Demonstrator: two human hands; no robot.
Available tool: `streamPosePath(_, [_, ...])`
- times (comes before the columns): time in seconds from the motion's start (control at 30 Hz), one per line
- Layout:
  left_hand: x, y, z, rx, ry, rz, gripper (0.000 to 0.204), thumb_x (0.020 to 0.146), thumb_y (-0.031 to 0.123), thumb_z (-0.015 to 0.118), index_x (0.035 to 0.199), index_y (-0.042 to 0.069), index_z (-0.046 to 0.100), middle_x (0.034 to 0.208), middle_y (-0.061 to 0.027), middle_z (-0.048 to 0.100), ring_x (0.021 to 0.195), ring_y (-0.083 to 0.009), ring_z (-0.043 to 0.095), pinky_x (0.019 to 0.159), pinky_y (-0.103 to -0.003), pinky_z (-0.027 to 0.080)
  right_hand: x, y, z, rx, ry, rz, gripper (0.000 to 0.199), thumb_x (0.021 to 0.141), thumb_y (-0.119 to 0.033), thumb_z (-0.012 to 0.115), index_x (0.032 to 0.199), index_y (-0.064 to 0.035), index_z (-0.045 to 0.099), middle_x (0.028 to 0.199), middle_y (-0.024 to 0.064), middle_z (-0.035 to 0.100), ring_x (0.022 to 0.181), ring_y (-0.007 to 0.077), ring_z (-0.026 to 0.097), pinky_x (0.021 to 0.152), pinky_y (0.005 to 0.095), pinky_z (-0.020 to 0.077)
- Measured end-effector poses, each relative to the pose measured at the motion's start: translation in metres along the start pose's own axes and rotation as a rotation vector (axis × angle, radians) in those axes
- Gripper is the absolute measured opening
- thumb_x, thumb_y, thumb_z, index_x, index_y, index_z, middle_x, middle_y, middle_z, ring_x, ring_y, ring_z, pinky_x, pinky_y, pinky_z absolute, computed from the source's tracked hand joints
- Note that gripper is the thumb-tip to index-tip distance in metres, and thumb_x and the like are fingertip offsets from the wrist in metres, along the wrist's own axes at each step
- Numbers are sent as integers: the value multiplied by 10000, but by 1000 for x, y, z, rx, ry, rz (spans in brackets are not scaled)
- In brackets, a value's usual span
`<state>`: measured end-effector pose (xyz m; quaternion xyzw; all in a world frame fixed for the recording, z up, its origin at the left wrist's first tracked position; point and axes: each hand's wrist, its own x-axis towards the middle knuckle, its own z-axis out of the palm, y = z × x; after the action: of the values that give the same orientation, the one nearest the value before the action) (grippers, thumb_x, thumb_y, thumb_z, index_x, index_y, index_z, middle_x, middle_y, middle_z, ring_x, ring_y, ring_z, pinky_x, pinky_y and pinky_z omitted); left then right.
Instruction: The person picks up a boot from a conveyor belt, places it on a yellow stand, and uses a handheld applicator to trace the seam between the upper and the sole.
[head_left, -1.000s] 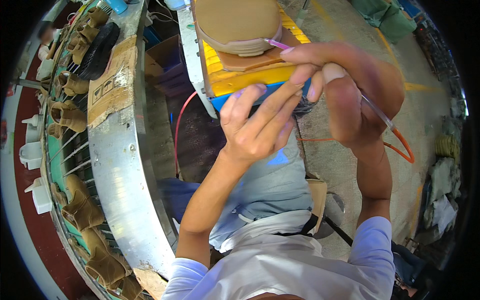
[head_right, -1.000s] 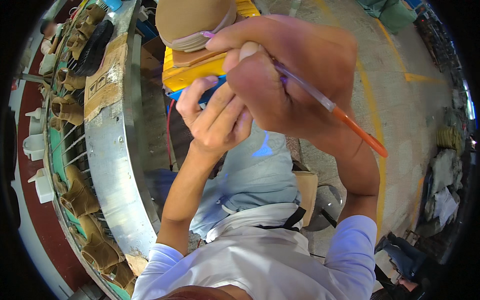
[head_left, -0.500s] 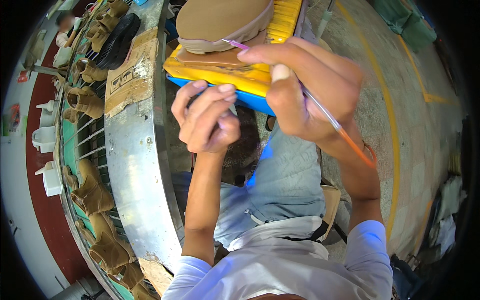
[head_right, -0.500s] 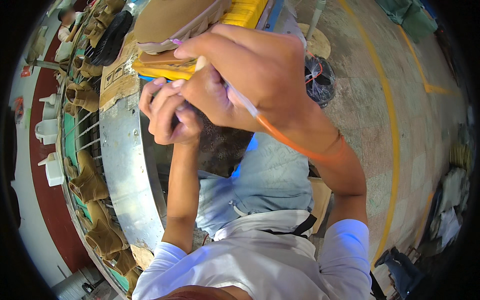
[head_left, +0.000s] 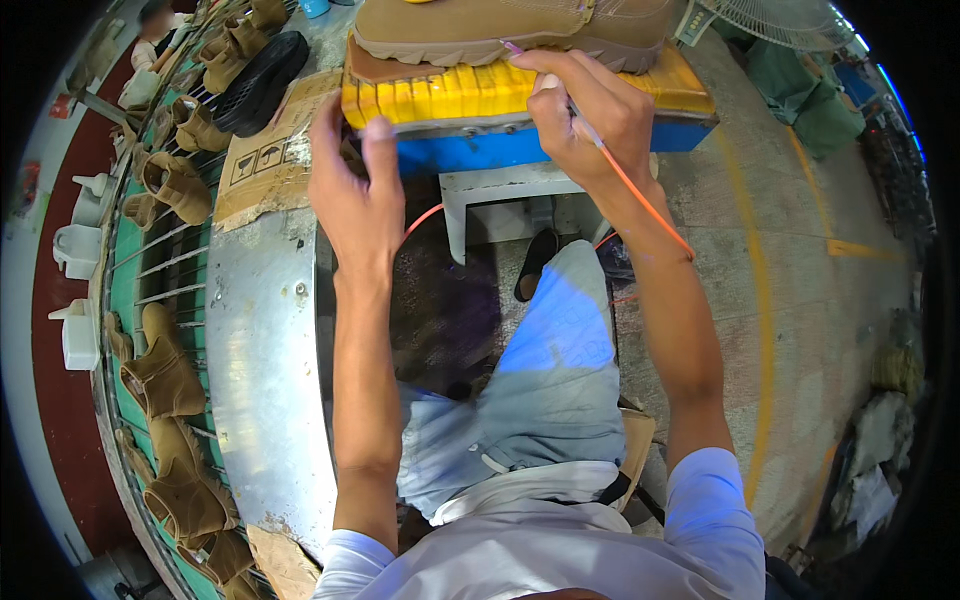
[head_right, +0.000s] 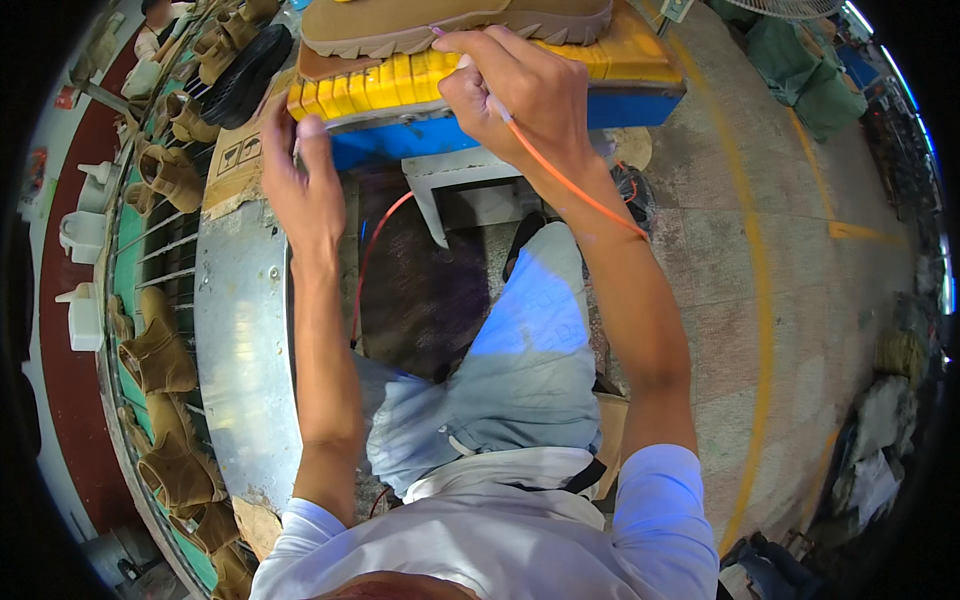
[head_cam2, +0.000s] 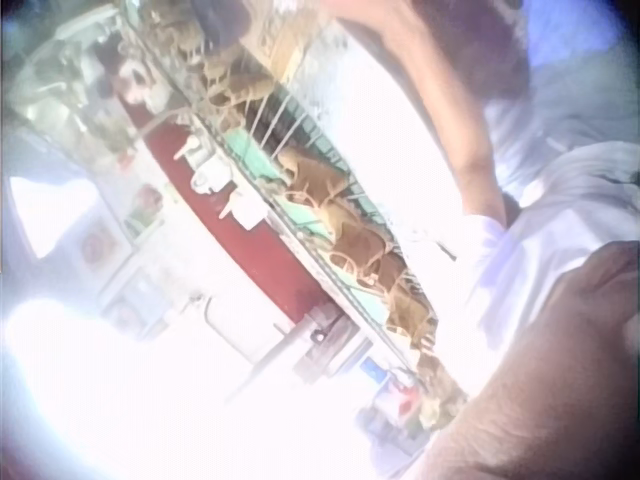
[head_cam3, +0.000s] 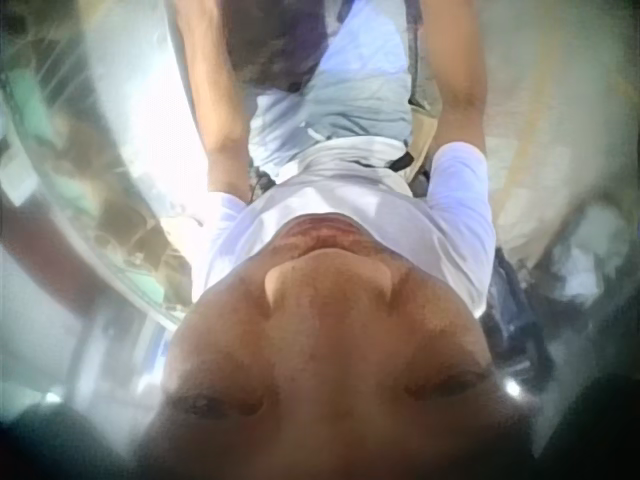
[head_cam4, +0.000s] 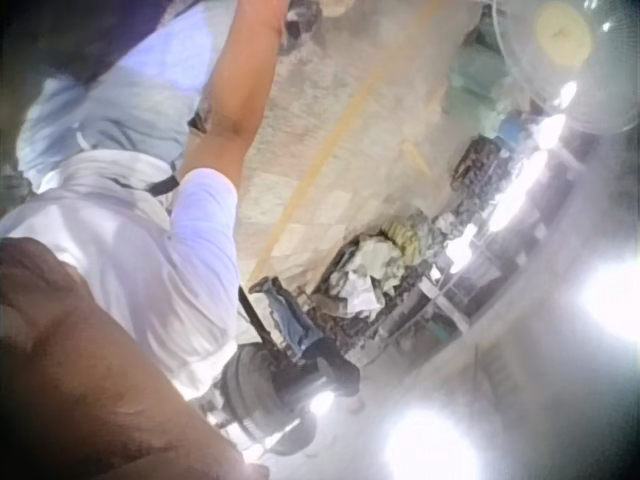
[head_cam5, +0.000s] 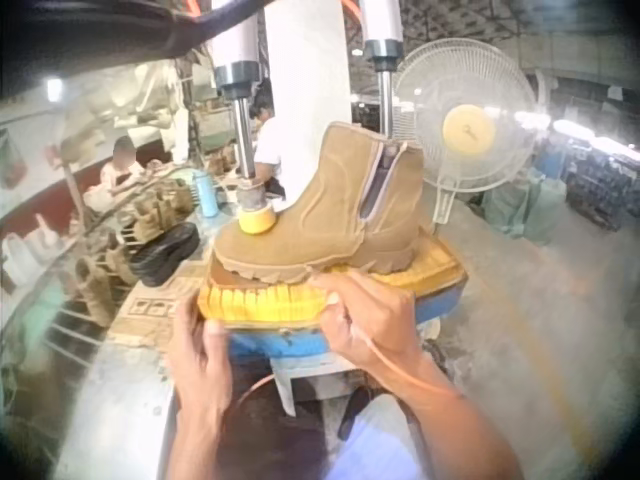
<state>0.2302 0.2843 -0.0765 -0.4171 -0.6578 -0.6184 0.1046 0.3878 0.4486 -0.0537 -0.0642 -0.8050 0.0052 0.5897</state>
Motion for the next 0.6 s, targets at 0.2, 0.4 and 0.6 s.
streamPosePath(0.2, [19,-13,9,283,-33,115,842,793,401,893,1385,-68,520,1222,-267,678,1137,-392,668,966,-433,518,2,16,-6,-149,-23,-80,259,757,-76,702,1011,-111,741,739,32,649,602,221,651,521,331,510])
streamPosePath(0.4, [18,-24,11,182,-30,109,811,758,318,930,1372,-47,547,1206,-216,711,1106,-329,694,960,-389,524,7,10,-20,-177,-62,-98,279,808,-12,616,1036,-95,753,774,69,653,608,218,618,576,336,511])
streamPosePath(0.6, [21,-26,12,137,-34,69,753,747,283,939,1325,-50,591,1158,-196,737,1044,-271,712,930,-354,537,6,18,-31,-161,-95,-131,275,816,-11,612,1042,-89,750,783,70,656,629,219,634,592,322,520])
